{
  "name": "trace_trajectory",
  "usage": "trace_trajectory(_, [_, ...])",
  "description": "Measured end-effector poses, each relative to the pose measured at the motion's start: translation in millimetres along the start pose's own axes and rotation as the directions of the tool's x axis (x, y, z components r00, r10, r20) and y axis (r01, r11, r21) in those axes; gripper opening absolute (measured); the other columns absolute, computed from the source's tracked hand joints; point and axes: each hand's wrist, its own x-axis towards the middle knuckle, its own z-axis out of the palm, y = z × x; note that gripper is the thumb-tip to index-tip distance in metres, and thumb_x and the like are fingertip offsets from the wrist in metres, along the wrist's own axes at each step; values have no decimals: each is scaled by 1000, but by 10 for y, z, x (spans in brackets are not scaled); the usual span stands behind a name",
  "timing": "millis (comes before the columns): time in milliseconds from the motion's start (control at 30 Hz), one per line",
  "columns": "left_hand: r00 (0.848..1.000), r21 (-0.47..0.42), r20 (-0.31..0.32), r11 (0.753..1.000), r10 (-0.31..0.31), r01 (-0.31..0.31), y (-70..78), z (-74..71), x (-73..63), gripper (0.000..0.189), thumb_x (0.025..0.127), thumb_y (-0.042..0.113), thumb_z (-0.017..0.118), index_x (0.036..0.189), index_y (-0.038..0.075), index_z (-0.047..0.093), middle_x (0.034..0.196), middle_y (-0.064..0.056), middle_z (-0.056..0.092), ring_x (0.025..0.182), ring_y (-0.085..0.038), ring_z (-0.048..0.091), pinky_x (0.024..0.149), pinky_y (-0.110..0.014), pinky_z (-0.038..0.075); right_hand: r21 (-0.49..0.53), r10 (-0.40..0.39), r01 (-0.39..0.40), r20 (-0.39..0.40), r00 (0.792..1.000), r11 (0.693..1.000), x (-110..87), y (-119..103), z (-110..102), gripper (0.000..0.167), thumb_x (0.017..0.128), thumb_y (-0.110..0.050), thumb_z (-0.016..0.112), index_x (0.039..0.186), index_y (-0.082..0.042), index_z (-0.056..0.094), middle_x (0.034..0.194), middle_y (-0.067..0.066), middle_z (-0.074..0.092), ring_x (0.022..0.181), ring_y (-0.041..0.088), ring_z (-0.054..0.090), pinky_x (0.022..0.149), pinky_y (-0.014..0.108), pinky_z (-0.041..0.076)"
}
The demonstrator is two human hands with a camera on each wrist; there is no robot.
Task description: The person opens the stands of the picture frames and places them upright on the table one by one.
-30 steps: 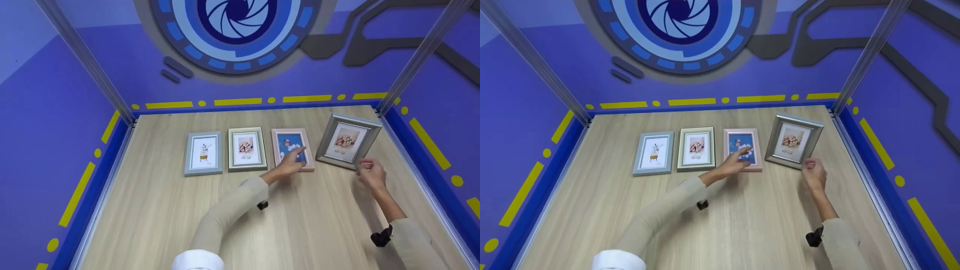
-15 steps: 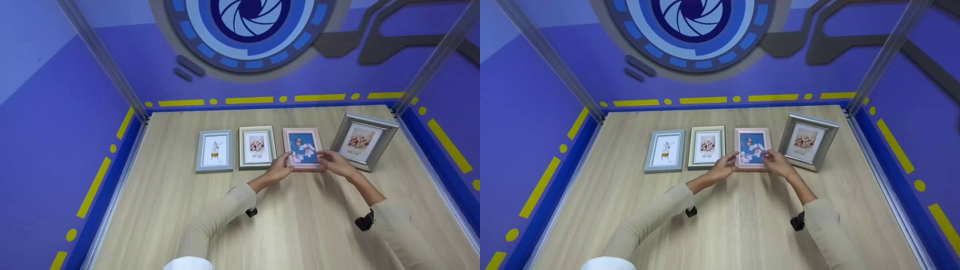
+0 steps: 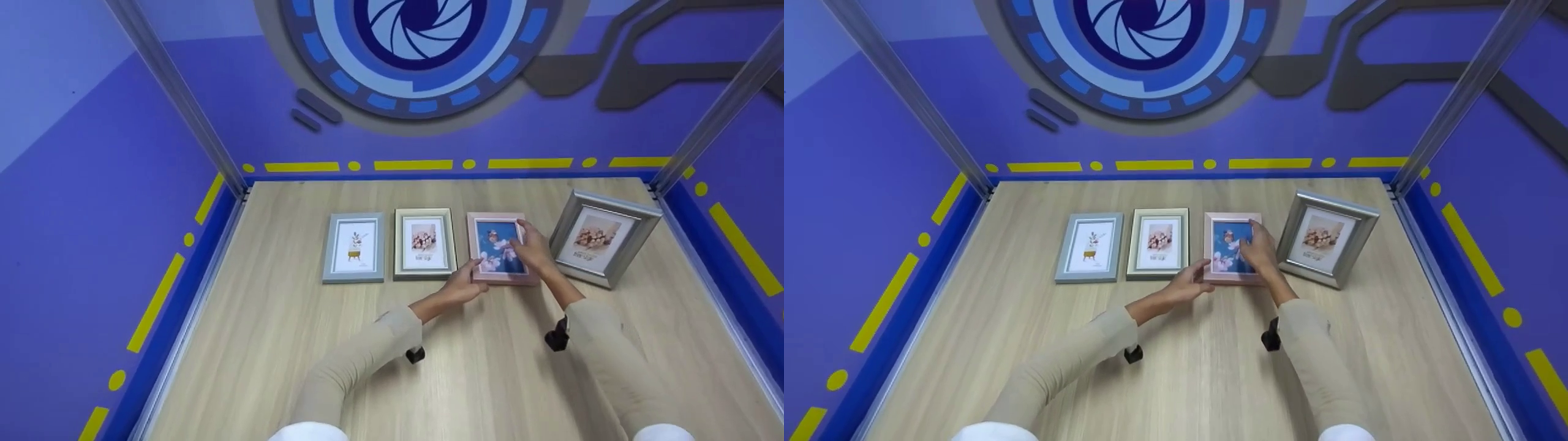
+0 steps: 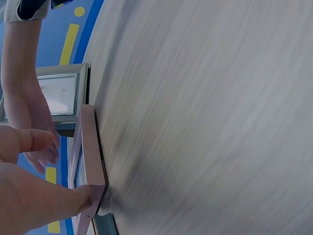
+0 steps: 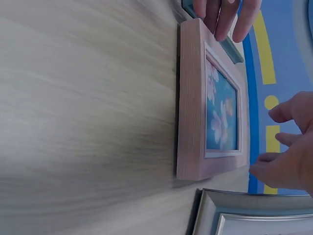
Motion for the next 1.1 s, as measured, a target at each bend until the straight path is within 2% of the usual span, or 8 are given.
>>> trace_trajectory(133, [997, -30, 22, 997, -67, 68, -43, 1, -71, 78, 83, 11, 69, 154, 2, 38, 153, -23, 50, 140, -36, 50, 118, -45, 40, 3, 152, -153, 125, 981, 988, 22, 59, 103, 71, 104, -15, 47, 159, 9, 9, 165, 36, 10, 155, 50, 8, 127, 59, 10])
trace_trajectory(233, [993, -38, 51, 994, -104, 106, -66, 7, -93, 80, 83, 14, 70, 154, 1, 37, 155, -22, 47, 143, -35, 46, 121, -45, 36, 15, 210, -216, 177, 961, 976, 29, 101, 141, 75, 105, -17, 47, 159, 10, 4, 165, 37, 7, 155, 50, 7, 127, 59, 9])
trace_trajectory(400, [991, -57, 68, 991, -113, 117, -67, 30, -69, 83, 83, 16, 69, 157, 3, 34, 160, -19, 41, 149, -31, 39, 123, -43, 33, 24, 213, -221, 176, 961, 975, 37, 81, 103, 75, 104, -18, 47, 157, 13, 6, 163, 39, 12, 153, 51, 15, 126, 59, 16])
trace_trajectory(667, [994, -205, -23, 973, -111, 104, 20, 84, 5, 85, 80, 11, 73, 155, 7, 33, 158, -20, 42, 145, -31, 41, 123, -45, 32, 84, 263, -275, 133, 956, 958, 78, -39, -29, 76, 103, -16, 47, 156, 15, 2, 162, 40, 13, 153, 50, 17, 127, 58, 18])
trace_trajectory(767, [989, -304, -75, 947, -130, 102, 39, 89, 21, 81, 79, 6, 72, 152, 3, 37, 152, -22, 48, 138, -30, 48, 119, -43, 38, 98, 279, -292, 124, 952, 951, 90, -97, -20, 77, 101, -16, 47, 157, 14, 3, 162, 40, 15, 153, 49, 20, 127, 56, 19])
trace_trajectory(900, [974, -435, -142, 895, -177, 99, 59, 70, 41, 74, 76, -1, 67, 146, -4, 41, 140, -25, 55, 122, -30, 57, 110, -41, 47, 79, 297, -312, 156, 942, 947, 94, -164, -11, 79, 102, -20, 45, 157, 13, 0, 163, 39, 12, 153, 49, 17, 127, 56, 17])
trace_trajectory(1000, [959, -510, -144, 849, -243, 139, 78, 45, 51, 75, 76, -1, 65, 147, -4, 38, 142, -26, 51, 120, -31, 57, 109, -46, 49, 65, 332, -348, 176, 927, 935, 76, -193, -15, 80, 104, -23, 44, 157, 13, -4, 164, 39, 7, 154, 50, 13, 128, 56, 14])
trace_trajectory(1100, [940, -530, -137, 825, -312, 197, 93, 23, 51, 76, 80, -2, 64, 150, -3, 35, 144, -25, 51, 112, -28, 62, 106, -46, 52, 65, 358, -375, 184, 915, 925, 50, -206, 1, 81, 104, -24, 45, 157, 13, -4, 164, 37, 6, 154, 49, 13, 128, 56, 15])
